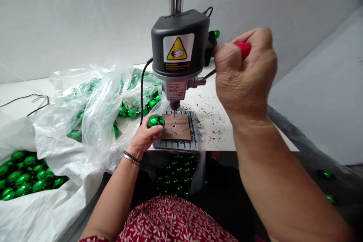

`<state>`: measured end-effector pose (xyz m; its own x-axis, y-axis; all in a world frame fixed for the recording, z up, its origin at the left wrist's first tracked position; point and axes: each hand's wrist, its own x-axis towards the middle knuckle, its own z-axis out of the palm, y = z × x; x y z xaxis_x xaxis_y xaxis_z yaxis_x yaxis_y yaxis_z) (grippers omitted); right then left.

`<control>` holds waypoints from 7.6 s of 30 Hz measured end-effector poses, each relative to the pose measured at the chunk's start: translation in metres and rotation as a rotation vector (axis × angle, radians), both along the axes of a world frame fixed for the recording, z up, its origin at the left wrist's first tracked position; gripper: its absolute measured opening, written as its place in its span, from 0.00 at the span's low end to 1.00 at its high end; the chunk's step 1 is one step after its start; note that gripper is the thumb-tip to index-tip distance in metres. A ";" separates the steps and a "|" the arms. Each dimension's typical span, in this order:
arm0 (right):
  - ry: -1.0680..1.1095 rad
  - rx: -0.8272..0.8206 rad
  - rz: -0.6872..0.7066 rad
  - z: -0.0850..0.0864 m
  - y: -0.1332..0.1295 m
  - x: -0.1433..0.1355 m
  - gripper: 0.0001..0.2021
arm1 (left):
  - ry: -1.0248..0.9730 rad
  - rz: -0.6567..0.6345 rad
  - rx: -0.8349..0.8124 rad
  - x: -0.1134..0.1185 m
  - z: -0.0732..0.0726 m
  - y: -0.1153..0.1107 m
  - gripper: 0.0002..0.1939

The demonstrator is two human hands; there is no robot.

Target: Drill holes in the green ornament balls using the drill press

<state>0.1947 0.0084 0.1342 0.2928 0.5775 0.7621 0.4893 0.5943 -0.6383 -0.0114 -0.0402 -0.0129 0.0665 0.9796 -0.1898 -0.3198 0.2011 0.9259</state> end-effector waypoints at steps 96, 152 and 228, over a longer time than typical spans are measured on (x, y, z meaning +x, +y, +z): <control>-0.271 0.077 -0.240 -0.037 -0.039 0.007 0.07 | 1.015 -0.080 0.171 0.040 -0.001 0.023 0.25; -0.091 -0.281 -0.306 0.006 -0.005 -0.001 0.08 | 1.165 0.698 0.010 -0.101 0.062 0.024 0.39; -0.147 0.072 -0.112 -0.016 -0.009 0.005 0.11 | 0.124 0.124 -0.034 0.023 -0.007 0.009 0.22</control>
